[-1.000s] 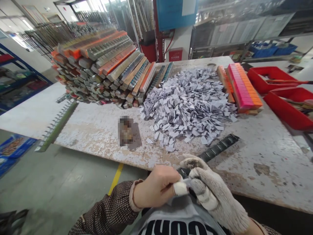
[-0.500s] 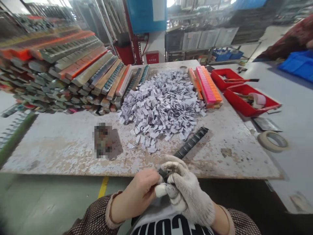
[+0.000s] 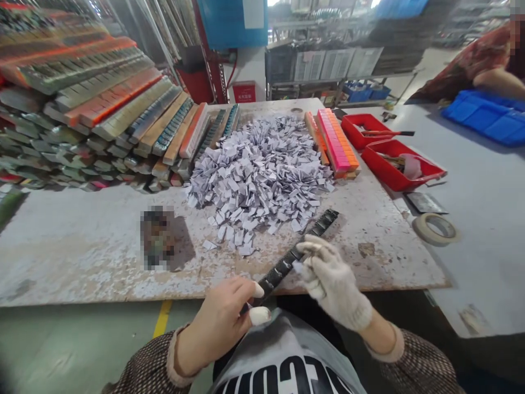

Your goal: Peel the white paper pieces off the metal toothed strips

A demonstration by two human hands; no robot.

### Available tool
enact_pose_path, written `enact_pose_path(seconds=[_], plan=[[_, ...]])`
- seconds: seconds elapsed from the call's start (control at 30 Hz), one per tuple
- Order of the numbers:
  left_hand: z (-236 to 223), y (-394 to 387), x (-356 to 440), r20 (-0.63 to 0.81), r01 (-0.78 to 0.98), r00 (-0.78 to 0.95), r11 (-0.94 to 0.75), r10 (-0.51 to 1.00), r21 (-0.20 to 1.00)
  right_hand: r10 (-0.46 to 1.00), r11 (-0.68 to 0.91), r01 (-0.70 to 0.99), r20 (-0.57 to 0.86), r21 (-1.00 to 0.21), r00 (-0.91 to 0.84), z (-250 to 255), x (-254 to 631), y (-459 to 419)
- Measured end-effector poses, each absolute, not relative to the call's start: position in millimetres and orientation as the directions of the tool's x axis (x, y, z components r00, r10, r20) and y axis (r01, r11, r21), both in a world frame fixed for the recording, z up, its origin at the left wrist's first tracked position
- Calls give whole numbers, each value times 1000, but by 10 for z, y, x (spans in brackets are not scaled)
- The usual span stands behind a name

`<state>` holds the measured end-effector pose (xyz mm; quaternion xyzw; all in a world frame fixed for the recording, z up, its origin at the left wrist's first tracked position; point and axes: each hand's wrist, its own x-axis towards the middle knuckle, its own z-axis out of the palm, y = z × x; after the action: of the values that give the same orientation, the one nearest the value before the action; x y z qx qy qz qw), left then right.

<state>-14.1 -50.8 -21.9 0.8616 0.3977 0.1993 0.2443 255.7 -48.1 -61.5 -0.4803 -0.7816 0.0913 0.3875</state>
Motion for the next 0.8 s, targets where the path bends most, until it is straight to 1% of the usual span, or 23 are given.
enact_pose_path(seconds=[0.1, 0.2, 0.3, 0.37, 0.43, 0.53, 0.63, 0.8], plan=[[-177, -500, -247, 4, 648, 600, -490, 800, 583, 811, 506, 745, 533, -434, -240, -665, 2772, -289], [-192, -521, -298, -139, 701, 608, -446, 782, 557, 776, 539, 795, 531, -277, -342, -676, 2775, -173], [-248, -554, -305, -218, 719, 613, -422, 760, 553, 732, 576, 811, 505, -100, -457, -610, 2674, -100], [-281, -566, -303, -251, 728, 610, -406, 752, 553, 722, 589, 808, 476, -39, -503, -549, 2617, -59], [-297, -568, -300, -281, 738, 602, -387, 747, 554, 722, 605, 796, 427, -7, -545, -499, 2586, -25], [-291, -558, -293, -314, 741, 596, -355, 739, 570, 734, 616, 787, 368, -7, -571, -470, 2569, 10], [-275, -548, -288, -339, 737, 596, -328, 728, 592, 735, 620, 785, 354, -7, -578, -491, 2565, 38], [-283, -533, -274, -348, 743, 591, -323, 728, 586, 730, 640, 768, 326, -18, -601, -568, 2565, 94]])
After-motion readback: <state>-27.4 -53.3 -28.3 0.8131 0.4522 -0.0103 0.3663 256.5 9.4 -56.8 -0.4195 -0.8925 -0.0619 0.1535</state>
